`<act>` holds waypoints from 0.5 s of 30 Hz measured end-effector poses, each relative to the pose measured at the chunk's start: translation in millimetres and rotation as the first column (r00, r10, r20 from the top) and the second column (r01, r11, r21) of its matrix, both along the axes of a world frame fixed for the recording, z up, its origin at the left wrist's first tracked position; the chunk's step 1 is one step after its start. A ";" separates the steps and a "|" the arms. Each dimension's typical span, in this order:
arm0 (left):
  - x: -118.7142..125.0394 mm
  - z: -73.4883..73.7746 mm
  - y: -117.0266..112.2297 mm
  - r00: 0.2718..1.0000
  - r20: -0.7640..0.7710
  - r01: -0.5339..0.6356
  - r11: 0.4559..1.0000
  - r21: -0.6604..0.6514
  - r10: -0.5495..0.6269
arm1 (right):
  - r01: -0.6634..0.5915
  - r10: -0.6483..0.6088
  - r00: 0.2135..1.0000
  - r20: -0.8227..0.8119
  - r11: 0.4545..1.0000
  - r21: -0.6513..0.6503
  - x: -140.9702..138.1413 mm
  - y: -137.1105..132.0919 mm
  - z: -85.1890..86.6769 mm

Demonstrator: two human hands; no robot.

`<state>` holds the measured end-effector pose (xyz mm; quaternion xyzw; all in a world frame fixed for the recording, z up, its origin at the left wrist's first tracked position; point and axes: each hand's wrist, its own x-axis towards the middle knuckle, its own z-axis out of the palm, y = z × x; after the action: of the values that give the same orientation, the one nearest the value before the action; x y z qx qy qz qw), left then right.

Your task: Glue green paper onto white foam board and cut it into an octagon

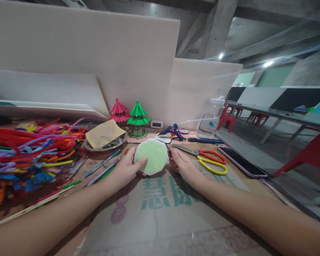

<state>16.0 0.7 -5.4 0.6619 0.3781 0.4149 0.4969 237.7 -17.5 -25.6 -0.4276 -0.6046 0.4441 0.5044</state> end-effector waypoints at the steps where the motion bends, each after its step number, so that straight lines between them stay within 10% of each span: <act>1: -0.2 -0.8 0.5 1.000 -0.010 0.005 1.000 0.004 -0.005 | 0.002 -0.002 1.000 0.002 1.000 0.008 0.3 0.0 -0.2; 15: -5.0 -4.8 5.1 0.995 -0.098 -0.006 0.987 0.163 0.022 | 0.018 -0.021 0.998 0.062 0.999 0.051 -0.4 -1.8 1.2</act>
<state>11.0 5.8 -10.2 0.7173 0.3721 0.4142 0.4189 237.3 -19.3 -24.4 -0.4345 -0.6268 0.4102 0.5001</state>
